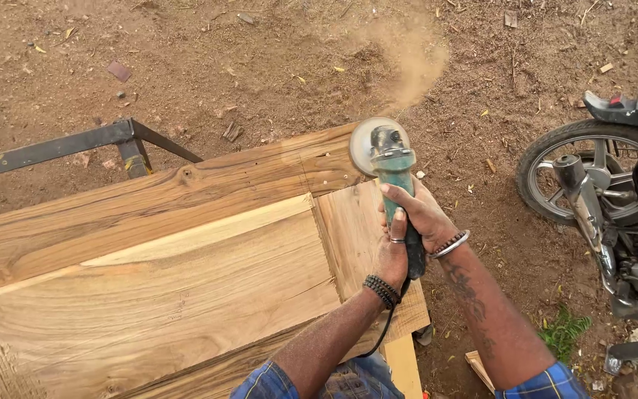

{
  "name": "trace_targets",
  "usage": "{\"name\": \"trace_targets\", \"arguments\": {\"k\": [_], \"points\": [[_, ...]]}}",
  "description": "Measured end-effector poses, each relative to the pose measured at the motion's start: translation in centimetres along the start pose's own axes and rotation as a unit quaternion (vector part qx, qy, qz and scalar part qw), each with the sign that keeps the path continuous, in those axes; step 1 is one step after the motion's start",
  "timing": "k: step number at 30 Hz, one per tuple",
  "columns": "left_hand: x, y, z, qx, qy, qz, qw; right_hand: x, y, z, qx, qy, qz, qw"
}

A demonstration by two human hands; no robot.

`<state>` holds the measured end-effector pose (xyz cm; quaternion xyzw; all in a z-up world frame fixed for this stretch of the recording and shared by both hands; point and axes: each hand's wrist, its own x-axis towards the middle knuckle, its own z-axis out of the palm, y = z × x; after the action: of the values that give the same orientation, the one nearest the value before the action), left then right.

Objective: Sanding a large wooden panel using an angle grinder and manual sandpaper to smooth the surface.

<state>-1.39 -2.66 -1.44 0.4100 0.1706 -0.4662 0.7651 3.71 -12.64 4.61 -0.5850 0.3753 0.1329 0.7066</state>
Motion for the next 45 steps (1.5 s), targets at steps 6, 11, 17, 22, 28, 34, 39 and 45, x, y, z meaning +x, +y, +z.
{"name": "trace_targets", "arguments": {"k": [6,11,17,22,28,34,39,45], "points": [[-0.5,0.6,-0.2,0.023,-0.024,-0.023,0.999,-0.9,0.5,0.2,0.059,0.034,-0.007,0.998],[-2.4,2.2,-3.1,0.052,0.019,0.009,0.998,0.1,1.6,3.3,0.063,-0.047,-0.037,0.996],[-5.9,2.5,-3.2,0.066,0.06,0.011,0.996,-2.2,2.0,4.4,0.032,-0.082,0.002,0.996],[-6.1,1.1,-2.3,0.07,0.073,-0.031,0.994,-3.1,2.6,2.8,0.043,-0.031,0.04,0.998],[-7.2,0.0,-2.3,0.095,0.031,-0.062,0.993,-4.8,4.5,2.0,0.077,-0.021,0.033,0.996],[-9.4,-2.4,-3.1,0.09,0.024,-0.049,0.994,-7.8,5.7,2.8,0.093,-0.002,0.047,0.995],[-11.0,-4.2,-3.5,0.053,0.007,-0.052,0.997,-9.8,7.6,2.4,0.095,0.002,0.045,0.994],[-13.8,-7.5,-3.5,0.075,-0.014,-0.072,0.994,-13.3,10.2,1.5,0.112,0.013,0.04,0.993]]}}
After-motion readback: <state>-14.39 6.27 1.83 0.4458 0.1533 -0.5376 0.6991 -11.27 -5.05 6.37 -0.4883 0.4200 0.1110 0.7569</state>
